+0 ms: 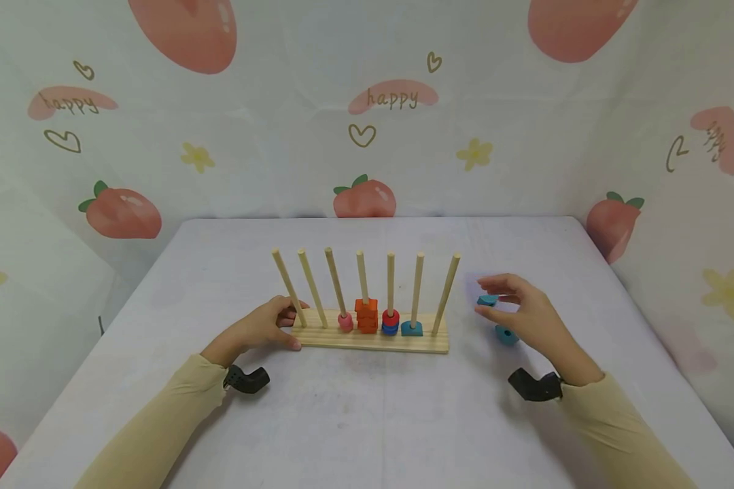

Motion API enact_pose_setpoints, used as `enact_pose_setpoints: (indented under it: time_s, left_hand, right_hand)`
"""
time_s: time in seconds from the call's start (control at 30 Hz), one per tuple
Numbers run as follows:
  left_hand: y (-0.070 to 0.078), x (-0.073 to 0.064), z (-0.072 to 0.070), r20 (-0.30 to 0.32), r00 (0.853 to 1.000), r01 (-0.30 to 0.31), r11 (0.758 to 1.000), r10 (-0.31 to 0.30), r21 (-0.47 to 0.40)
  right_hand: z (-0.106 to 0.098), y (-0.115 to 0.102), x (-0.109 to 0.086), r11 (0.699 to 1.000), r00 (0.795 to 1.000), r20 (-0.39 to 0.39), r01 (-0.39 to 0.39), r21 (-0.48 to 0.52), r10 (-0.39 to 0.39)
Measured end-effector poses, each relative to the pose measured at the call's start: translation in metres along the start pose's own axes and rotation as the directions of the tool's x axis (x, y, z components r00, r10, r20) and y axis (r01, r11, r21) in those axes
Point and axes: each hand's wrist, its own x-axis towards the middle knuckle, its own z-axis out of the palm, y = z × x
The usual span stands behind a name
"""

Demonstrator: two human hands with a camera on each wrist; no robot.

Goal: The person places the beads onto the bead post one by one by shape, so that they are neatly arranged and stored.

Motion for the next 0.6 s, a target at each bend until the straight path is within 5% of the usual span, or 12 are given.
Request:
enact_pose_setpoints:
  time_s: [0.3,0.6]
  left_hand:
    - [0.000,0.000,-0.001,0.004,1.000,0.001,1.000,-0.001,-0.004]
    - [0.000,-0.001,0.001,0.009,1.000,-0.009,1.000,0.010,-0.019]
  right_hand:
    - [-0.012,0.027,-0.009,0.976,0.969,0.130,-0.198,-0.089,0.209]
    - [0.000,0.048,-0.009,0.954,0.939,0.215,-0.229,-0.196,0.269]
